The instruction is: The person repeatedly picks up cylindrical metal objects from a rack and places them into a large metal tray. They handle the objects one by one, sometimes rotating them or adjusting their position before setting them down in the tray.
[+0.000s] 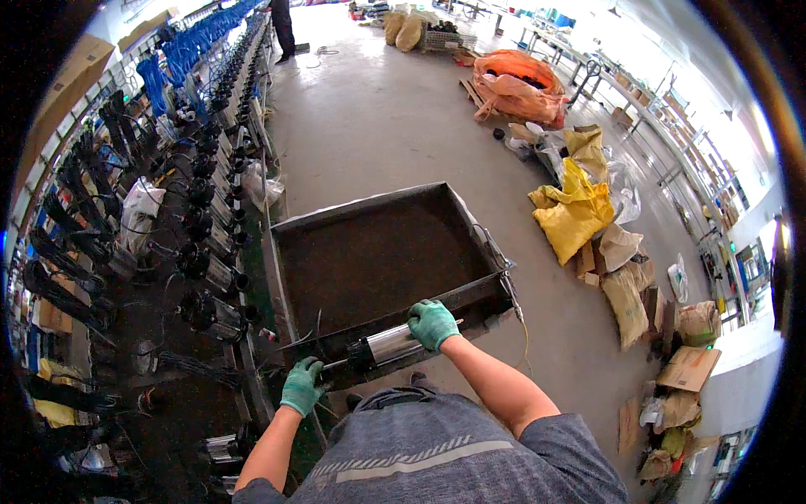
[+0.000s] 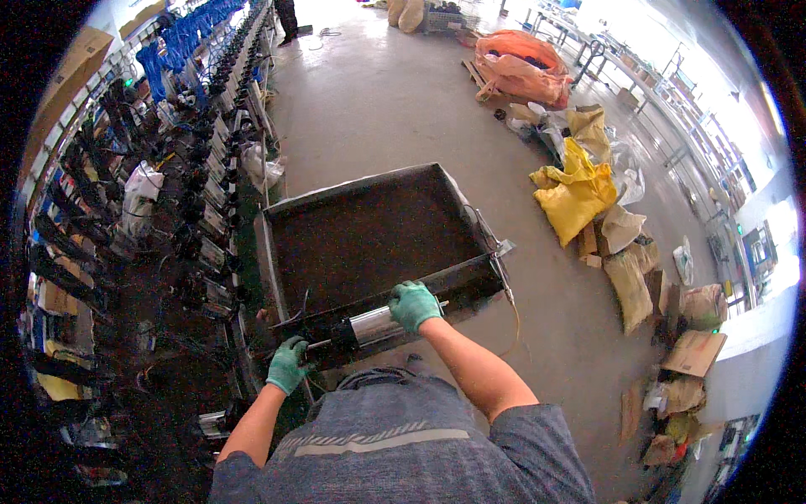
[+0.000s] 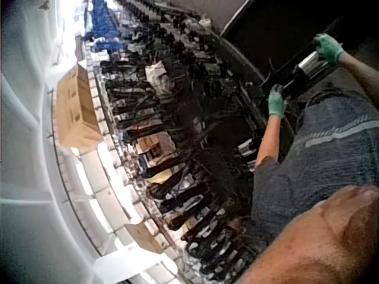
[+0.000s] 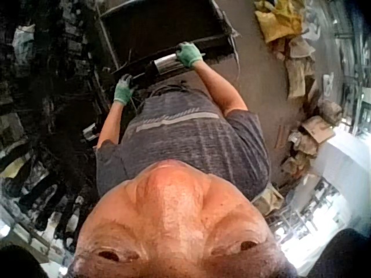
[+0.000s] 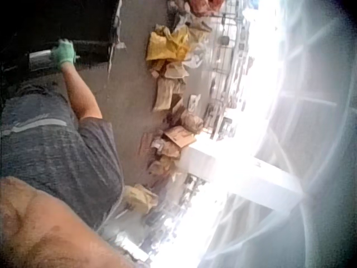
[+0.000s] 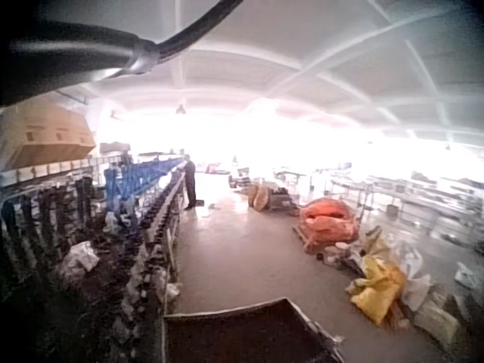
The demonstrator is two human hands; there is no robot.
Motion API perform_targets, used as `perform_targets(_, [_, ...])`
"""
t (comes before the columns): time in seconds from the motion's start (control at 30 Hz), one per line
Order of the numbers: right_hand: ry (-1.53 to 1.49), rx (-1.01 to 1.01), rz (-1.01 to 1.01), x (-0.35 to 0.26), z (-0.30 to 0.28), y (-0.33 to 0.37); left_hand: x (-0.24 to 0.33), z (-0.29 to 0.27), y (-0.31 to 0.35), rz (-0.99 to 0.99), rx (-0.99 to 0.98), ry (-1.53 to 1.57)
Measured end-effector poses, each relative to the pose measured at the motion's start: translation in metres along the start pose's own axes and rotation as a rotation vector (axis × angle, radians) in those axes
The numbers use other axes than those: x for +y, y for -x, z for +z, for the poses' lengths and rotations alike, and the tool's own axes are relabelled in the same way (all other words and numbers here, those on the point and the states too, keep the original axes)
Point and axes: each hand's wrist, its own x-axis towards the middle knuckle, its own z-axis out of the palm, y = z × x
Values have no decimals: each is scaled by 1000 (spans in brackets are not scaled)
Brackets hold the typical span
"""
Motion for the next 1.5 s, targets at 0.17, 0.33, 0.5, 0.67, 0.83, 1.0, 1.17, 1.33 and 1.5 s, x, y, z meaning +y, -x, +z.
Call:
perform_targets(0.17, [8, 0, -12, 4, 1, 2, -11, -4, -2, 216, 24, -126])
perform_targets(0.33, [48, 1, -23, 2, 1, 0, -19, -4, -8, -67, -95, 284])
perform_targets(0.5, [27, -17, -4, -1, -3, -1, -30, 18, -35, -998, -318, 1060])
perform_targets(0.67, [34, -17, 26, 5, 2, 0, -18, 30, -10, -398, 76, 669])
perform_targets(0.83, [22, -23, 23, -3, 1, -3, -38, 31, 3, -152, 104, 518])
perform_targets(1.0, [29, -27, 34, 1, -2, 0, -11, 17, -34, -1056, -220, 1045])
perform_targets(1.17, [57, 5, 0, 2, 1, -4, -21, 37, -2, -478, 103, 874])
perform_targets(1.33, [-19, 79, -70, 0, 3, -6, -36, 22, 6, -33, 51, 277])
perform_targets(1.5, [-34, 114, -50, 13, 14, -1, -15, 16, -26, -948, -256, 1061])
